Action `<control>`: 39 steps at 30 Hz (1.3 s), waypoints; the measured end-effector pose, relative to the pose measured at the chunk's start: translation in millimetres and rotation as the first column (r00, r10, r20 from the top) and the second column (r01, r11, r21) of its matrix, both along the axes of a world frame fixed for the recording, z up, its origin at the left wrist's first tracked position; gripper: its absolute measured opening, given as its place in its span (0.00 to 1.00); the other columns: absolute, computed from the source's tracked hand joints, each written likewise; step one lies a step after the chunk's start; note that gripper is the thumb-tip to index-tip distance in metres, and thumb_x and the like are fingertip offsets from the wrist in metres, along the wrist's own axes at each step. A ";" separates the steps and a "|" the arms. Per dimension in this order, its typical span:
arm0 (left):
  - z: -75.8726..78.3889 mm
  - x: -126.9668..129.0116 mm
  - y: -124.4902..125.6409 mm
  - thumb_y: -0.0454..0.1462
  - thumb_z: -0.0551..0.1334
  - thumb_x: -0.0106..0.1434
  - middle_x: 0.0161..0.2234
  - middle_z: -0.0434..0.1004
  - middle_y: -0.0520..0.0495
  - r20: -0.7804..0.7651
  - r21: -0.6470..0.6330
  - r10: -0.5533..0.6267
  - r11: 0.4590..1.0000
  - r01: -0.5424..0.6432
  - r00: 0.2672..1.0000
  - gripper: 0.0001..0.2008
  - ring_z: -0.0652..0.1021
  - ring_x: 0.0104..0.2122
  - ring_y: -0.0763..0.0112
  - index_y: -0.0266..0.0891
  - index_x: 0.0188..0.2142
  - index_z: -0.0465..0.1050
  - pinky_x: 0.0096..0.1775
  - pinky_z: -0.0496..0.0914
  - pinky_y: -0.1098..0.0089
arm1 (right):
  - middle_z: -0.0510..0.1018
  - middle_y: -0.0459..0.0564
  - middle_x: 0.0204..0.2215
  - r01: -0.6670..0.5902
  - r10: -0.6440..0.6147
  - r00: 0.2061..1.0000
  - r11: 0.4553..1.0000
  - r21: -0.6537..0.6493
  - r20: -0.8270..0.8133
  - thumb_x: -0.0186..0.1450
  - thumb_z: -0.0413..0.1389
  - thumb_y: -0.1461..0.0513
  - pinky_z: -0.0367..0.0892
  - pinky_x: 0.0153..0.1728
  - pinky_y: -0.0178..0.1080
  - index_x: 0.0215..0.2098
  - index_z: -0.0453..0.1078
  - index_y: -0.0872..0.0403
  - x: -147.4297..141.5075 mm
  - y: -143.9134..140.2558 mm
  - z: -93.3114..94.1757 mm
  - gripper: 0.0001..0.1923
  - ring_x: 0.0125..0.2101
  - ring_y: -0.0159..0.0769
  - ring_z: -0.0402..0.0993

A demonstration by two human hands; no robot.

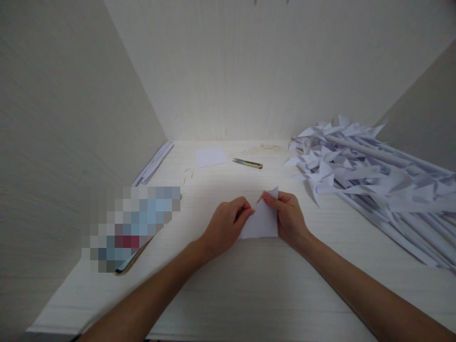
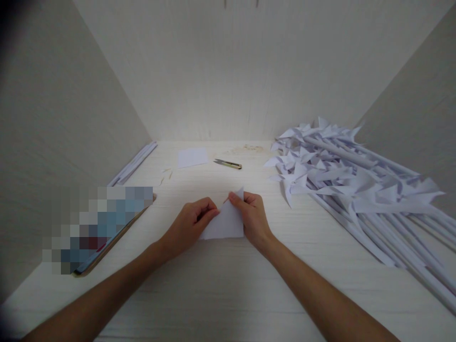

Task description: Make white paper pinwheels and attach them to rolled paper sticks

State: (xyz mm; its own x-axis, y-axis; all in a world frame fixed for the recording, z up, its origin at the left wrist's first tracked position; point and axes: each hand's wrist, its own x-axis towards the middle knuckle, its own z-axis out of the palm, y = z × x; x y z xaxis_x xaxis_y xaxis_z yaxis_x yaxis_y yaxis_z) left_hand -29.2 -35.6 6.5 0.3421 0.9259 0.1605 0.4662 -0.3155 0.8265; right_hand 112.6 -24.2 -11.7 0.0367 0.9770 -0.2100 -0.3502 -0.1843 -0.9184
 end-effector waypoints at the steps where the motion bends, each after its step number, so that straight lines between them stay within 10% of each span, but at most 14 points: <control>1: -0.2 -0.1 -0.3 0.37 0.54 0.58 0.16 0.57 0.57 -0.004 -0.001 -0.001 1.000 0.001 1.000 0.10 0.59 0.18 0.77 0.39 0.21 0.61 0.24 0.53 0.73 | 0.66 0.43 0.10 0.022 -0.022 1.000 1.000 0.022 0.008 0.42 0.64 0.54 0.51 0.14 0.32 0.14 0.70 0.57 0.5 0.7 0.4 0.14 0.12 0.26 0.58; 7: -4.2 -4.0 -0.8 0.37 0.53 0.58 0.16 0.58 0.57 -0.037 -0.007 -0.016 1.000 0.015 0.999 0.10 0.59 0.18 0.77 0.39 0.21 0.61 0.24 0.53 0.73 | 0.69 0.42 0.13 0.171 -0.168 0.985 0.975 0.142 -0.035 0.37 0.67 0.61 0.55 0.17 0.31 0.12 0.68 0.55 6.6 7.4 3.3 0.11 0.16 0.25 0.60; 20: -6.5 4.4 3.6 0.41 0.51 0.59 0.20 0.58 0.56 0.164 -0.144 0.006 0.989 0.018 0.986 0.12 0.60 0.22 0.77 0.38 0.21 0.58 0.25 0.55 0.74 | 0.58 0.38 0.13 -0.060 -0.034 0.950 0.956 0.288 0.309 0.50 0.60 0.57 0.47 0.15 0.30 0.16 0.57 0.54 -6.3 -8.9 -2.1 0.16 0.15 0.23 0.51; 34: -13.5 -12.0 3.4 0.41 0.49 0.60 0.16 0.55 0.58 0.082 -0.200 -0.086 0.975 0.100 0.993 0.13 0.57 0.18 0.78 0.39 0.21 0.56 0.22 0.53 0.74 | 0.56 0.36 0.10 0.398 -0.451 0.888 0.852 0.339 0.092 0.42 0.65 0.55 0.44 0.14 0.29 0.14 0.56 0.54 50.8 32.4 9.8 0.21 0.13 0.22 0.49; 39: -11.8 -13.3 2.5 0.42 0.47 0.62 0.18 0.59 0.56 0.096 -0.095 0.092 0.992 -0.083 0.991 0.14 0.62 0.20 0.77 0.39 0.23 0.56 0.24 0.57 0.74 | 0.56 0.36 0.10 0.329 -0.375 0.919 0.898 0.292 0.120 0.43 0.65 0.54 0.44 0.14 0.30 0.15 0.56 0.54 44.8 27.9 4.9 0.21 0.13 0.22 0.49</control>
State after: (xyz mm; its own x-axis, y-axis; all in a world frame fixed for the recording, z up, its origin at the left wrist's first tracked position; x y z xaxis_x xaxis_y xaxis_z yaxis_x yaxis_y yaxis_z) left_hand -42.6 -33.1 -5.3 0.2452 0.9639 0.1038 0.4021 -0.1986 0.8938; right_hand 157.4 3.7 -6.8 0.4005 0.9118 0.0907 -0.1826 0.1764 -0.9672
